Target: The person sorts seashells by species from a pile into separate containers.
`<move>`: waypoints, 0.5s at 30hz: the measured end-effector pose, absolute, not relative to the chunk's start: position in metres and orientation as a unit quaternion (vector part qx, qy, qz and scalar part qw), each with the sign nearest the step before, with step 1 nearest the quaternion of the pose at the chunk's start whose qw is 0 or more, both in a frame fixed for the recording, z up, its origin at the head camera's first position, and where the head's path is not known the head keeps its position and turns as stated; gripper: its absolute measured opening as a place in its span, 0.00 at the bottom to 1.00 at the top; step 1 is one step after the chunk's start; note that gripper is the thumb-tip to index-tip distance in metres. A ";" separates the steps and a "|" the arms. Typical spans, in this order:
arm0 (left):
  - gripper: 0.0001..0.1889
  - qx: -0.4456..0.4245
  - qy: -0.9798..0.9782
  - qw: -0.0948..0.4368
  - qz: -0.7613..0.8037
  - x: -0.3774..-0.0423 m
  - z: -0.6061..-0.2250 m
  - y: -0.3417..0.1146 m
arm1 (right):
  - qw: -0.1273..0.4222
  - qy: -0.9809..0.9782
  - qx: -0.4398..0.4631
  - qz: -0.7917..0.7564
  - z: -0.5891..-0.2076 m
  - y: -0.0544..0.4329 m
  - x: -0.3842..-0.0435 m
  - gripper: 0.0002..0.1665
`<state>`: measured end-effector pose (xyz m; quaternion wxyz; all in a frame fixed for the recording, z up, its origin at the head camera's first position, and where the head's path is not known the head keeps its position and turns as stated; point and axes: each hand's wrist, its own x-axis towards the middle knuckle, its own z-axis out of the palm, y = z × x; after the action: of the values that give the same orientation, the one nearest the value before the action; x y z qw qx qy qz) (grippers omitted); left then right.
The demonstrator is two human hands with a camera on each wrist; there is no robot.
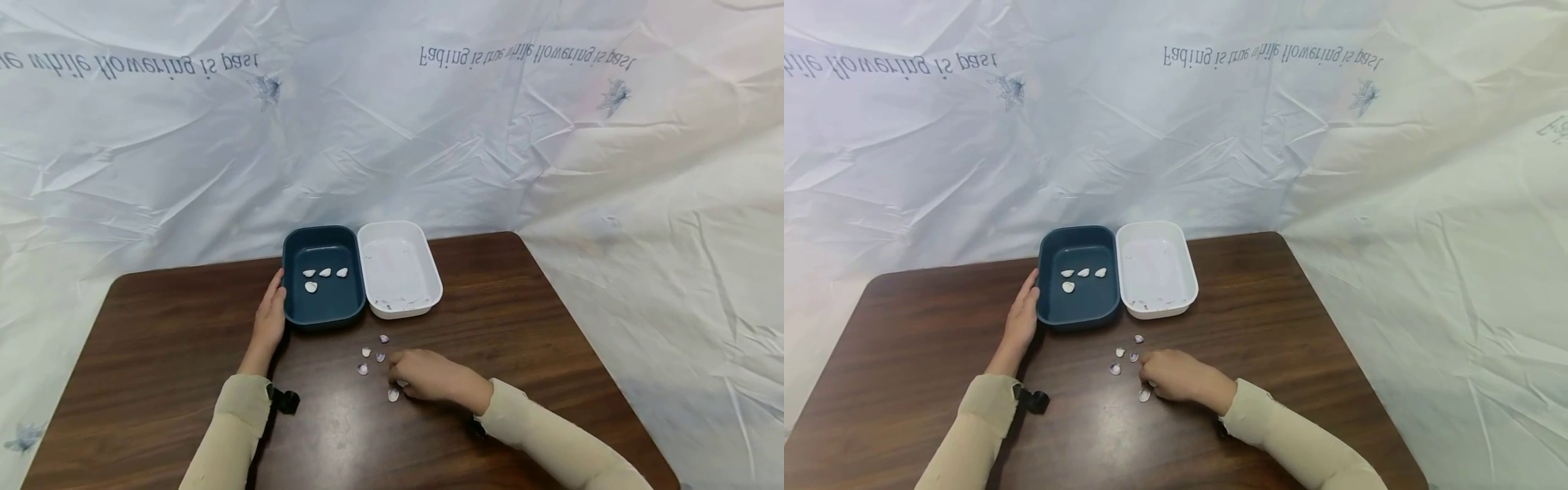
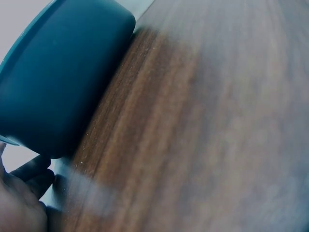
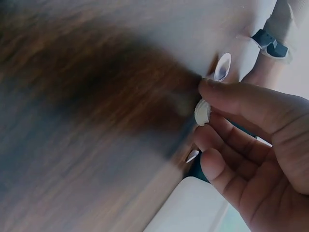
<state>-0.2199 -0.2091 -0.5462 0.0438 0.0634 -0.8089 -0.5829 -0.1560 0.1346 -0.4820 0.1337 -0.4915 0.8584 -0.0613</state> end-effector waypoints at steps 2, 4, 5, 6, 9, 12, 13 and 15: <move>0.30 0.064 -0.809 0.044 -0.582 -0.220 -0.547 -0.210 | 0.136 0.859 -0.490 -0.064 -0.482 0.135 -0.156 0.10; 0.31 0.065 -0.810 0.043 -0.581 -0.220 -0.547 -0.210 | 0.136 0.859 -0.490 -0.063 -0.482 0.136 -0.157 0.10; 0.31 0.064 -0.811 0.042 -0.580 -0.220 -0.548 -0.210 | 0.136 0.859 -0.490 -0.062 -0.482 0.137 -0.157 0.10; 0.31 0.064 -0.811 0.042 -0.579 -0.219 -0.548 -0.210 | 0.137 0.858 -0.491 -0.062 -0.482 0.137 -0.157 0.10; 0.31 0.064 -0.812 0.041 -0.579 -0.219 -0.548 -0.209 | 0.145 0.858 -0.488 -0.070 -0.481 0.139 -0.157 0.10; 0.31 0.064 -0.811 0.043 -0.580 -0.220 -0.547 -0.209 | 0.151 0.855 -0.489 -0.081 -0.478 0.138 -0.159 0.10; 0.31 0.065 -0.810 0.044 -0.581 -0.220 -0.547 -0.209 | 0.150 0.854 -0.491 -0.083 -0.477 0.138 -0.159 0.10; 0.32 0.064 -0.810 0.044 -0.582 -0.220 -0.546 -0.209 | 0.146 0.852 -0.496 -0.085 -0.476 0.137 -0.160 0.10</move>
<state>-0.2198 -0.2088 -0.5458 0.0443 0.0640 -0.8097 -0.5816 -0.1602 0.1368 -0.4764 0.1457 -0.4957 0.8520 -0.0847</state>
